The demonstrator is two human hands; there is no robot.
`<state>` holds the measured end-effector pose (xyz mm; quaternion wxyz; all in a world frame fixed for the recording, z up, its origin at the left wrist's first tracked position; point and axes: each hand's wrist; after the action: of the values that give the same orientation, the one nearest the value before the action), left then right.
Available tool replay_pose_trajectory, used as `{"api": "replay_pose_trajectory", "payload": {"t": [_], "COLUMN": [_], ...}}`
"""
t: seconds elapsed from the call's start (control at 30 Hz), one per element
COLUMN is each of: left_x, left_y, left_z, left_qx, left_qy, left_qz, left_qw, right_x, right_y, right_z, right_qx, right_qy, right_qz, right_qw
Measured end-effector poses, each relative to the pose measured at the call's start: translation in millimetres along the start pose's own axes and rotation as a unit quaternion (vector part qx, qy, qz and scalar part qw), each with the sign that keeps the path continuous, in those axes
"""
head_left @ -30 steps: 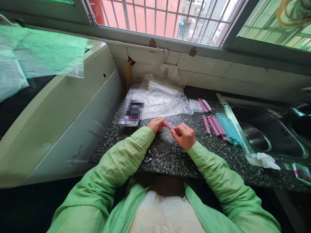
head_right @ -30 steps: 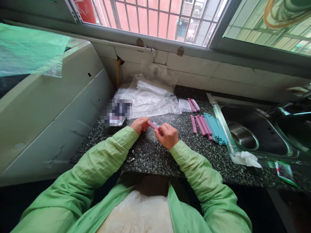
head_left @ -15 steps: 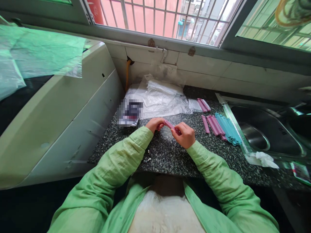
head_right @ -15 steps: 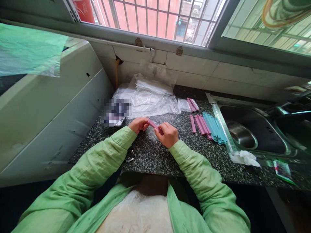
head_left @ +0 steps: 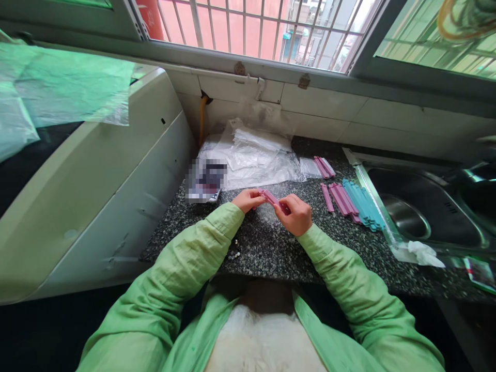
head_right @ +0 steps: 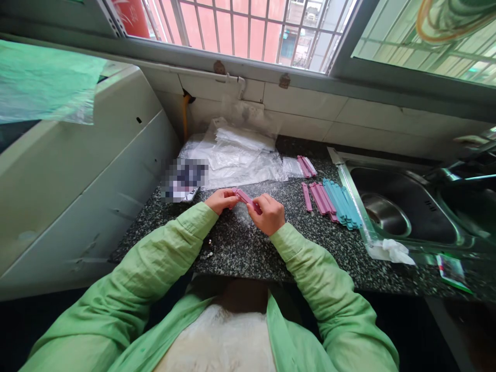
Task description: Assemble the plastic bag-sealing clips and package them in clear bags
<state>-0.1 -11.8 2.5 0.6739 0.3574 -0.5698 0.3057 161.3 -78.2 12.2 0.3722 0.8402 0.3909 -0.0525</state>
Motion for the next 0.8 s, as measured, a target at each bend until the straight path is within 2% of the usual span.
{"api": "replay_pose_trajectory", "payload": {"t": [0.33, 0.8], "left_x": [-3.4, -0.6], "left_y": [-1.7, -2.1], "left_z": [-1.0, -1.2], "left_qx": [0.025, 0.059], "left_qy": [0.011, 0.032], "left_qz": [-0.007, 0.034], "left_qw": [1.000, 0.997], "right_x": [-2.5, -2.0], "right_y": [1.5, 4.1], "right_z": [-0.1, -0.9], "right_qx": [0.003, 0.019], "right_qy": [-0.003, 0.008], "right_qz": [-0.014, -0.028], "right_qw": [1.000, 0.999]}}
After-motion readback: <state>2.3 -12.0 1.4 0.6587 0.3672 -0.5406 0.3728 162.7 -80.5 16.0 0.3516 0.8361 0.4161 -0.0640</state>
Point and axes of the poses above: each hand's wrist, its own z-axis away from the middle knuckle, its own y-axis out of the back of the hand, x = y × z, and after that the axes turned 12 degrees about -z, right-handed
